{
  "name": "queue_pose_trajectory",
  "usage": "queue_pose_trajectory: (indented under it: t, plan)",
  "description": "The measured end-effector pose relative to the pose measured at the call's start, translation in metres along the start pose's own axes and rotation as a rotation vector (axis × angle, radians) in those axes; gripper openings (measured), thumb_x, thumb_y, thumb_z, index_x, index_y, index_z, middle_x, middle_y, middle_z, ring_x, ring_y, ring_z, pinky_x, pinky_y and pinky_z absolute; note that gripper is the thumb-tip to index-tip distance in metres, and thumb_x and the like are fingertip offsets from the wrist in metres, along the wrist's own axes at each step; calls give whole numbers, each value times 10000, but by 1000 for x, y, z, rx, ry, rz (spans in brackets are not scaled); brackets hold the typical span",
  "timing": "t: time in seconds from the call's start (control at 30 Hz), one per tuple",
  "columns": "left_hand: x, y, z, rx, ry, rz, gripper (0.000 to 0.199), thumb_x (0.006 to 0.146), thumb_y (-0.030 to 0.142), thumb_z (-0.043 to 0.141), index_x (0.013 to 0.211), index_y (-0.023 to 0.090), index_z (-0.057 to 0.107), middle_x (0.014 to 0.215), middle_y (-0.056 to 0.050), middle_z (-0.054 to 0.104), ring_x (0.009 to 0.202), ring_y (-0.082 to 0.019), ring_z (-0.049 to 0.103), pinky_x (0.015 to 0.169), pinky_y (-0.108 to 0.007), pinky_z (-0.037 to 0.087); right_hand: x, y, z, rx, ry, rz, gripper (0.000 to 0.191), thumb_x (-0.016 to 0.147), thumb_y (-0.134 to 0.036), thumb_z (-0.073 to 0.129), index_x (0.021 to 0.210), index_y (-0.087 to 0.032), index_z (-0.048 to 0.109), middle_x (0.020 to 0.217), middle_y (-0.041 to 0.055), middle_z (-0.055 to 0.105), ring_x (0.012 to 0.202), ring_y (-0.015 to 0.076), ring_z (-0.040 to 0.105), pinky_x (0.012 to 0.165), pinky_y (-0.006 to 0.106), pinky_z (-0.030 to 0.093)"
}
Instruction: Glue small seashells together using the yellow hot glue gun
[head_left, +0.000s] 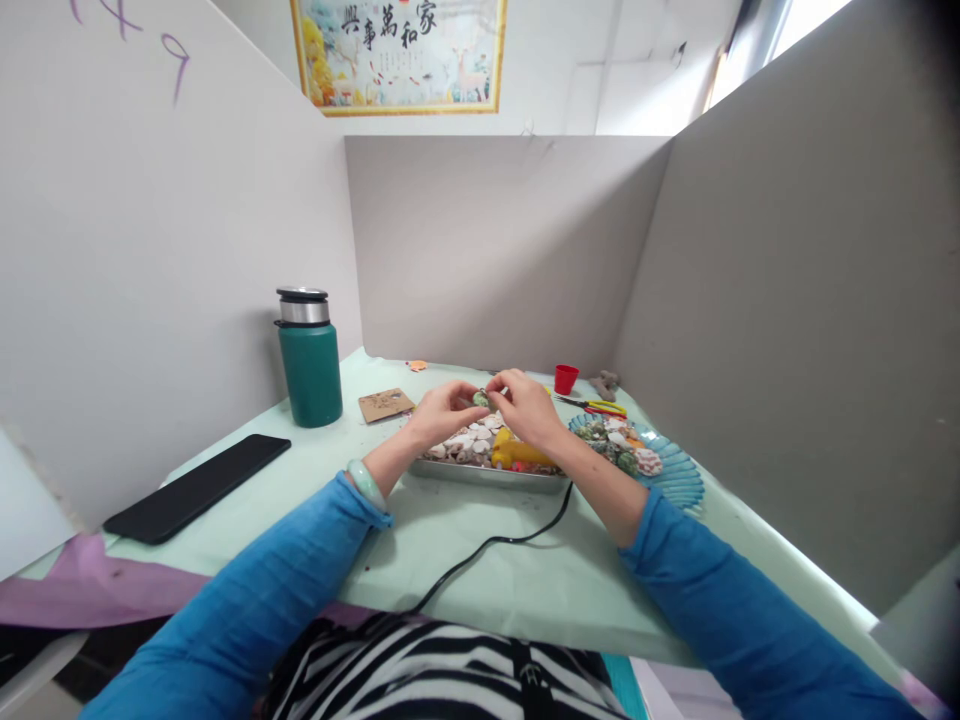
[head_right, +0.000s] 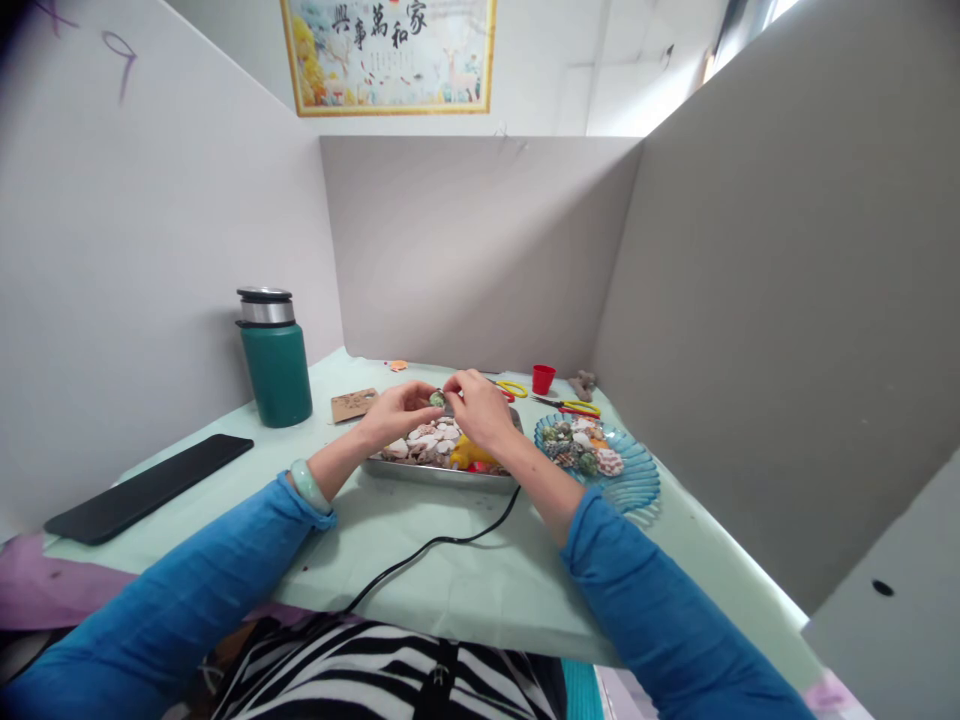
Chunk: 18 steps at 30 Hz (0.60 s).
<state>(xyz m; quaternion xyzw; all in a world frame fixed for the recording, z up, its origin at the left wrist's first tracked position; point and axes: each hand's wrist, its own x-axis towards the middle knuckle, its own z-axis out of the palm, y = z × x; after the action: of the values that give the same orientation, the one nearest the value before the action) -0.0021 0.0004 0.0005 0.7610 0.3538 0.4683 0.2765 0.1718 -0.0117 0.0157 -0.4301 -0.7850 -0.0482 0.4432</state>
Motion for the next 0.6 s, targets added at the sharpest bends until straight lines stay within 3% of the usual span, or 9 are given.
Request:
queue_pose_trajectory:
  t: [0.6]
  plan:
    - [0,-1,-1,94,41,84,408,670,411,701,977,145,657,623,-4,624,555,-118,554,539,-229,432,-1,1,1,1,37,-50,87,791,-149,506,759,-186,579,800,23,597,679,131,523,621,248,359]
